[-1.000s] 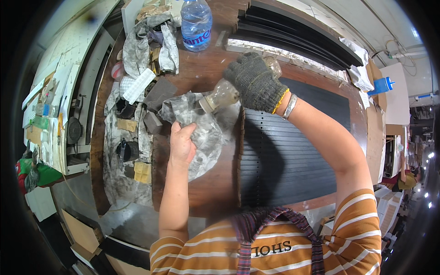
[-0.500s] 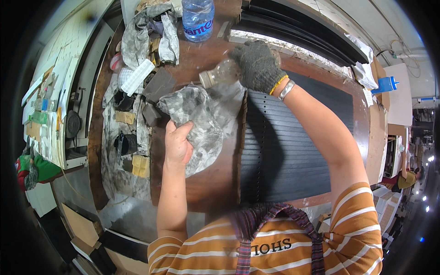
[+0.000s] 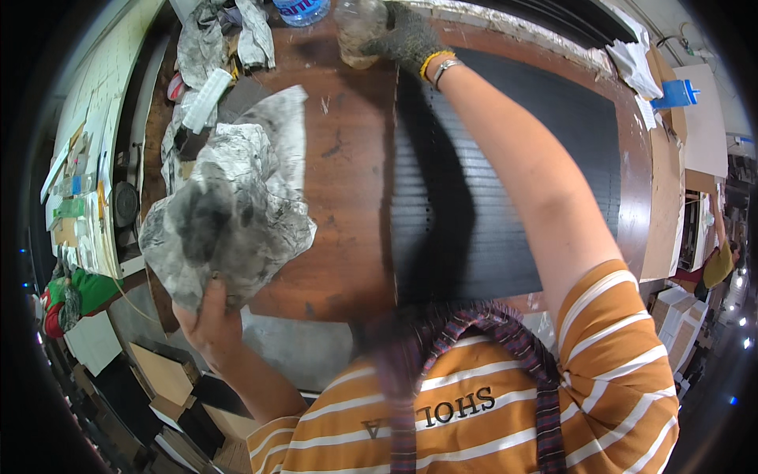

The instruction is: The person wipes a black ribbed mat on a wooden workbench using a sponge and then a cloth. They repeatedly rub the surface, flip the mat, and continue wiping both sides.

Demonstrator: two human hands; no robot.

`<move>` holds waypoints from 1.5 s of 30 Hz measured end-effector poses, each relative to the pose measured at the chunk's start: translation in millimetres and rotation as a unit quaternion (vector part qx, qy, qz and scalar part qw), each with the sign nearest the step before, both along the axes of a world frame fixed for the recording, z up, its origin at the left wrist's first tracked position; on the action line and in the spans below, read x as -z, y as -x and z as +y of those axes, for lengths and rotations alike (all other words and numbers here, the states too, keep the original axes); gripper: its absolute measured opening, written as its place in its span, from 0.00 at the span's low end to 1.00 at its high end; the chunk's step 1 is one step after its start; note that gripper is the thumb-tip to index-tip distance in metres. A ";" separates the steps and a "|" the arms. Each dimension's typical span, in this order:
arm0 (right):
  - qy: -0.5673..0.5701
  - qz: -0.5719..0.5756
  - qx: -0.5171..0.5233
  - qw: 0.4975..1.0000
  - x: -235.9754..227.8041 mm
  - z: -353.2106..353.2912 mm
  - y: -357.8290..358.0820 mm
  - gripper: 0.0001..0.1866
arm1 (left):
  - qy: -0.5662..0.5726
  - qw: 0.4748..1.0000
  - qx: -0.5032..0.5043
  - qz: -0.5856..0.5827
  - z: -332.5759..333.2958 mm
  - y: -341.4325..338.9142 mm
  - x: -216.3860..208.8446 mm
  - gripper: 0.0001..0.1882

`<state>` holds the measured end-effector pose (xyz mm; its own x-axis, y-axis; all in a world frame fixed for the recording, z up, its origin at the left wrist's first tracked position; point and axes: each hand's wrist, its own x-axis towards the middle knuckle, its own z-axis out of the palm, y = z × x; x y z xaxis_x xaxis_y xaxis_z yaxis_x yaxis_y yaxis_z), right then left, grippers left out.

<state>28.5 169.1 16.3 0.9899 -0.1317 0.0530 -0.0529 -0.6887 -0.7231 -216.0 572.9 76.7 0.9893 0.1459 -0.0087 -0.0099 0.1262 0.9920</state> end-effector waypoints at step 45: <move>0.093 0.033 0.293 0.951 54.6 -302.8 527.5 0.37 | -0.623 0.671 0.327 -0.235 -365.2 182.8 126.5 0.35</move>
<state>-499.0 -133.7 -38.3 0.7512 -0.6564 0.0692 -0.5084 -0.6423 -0.5736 -398.8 207.7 -49.8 0.6959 -0.7162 0.0532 -0.7053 -0.6675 0.2388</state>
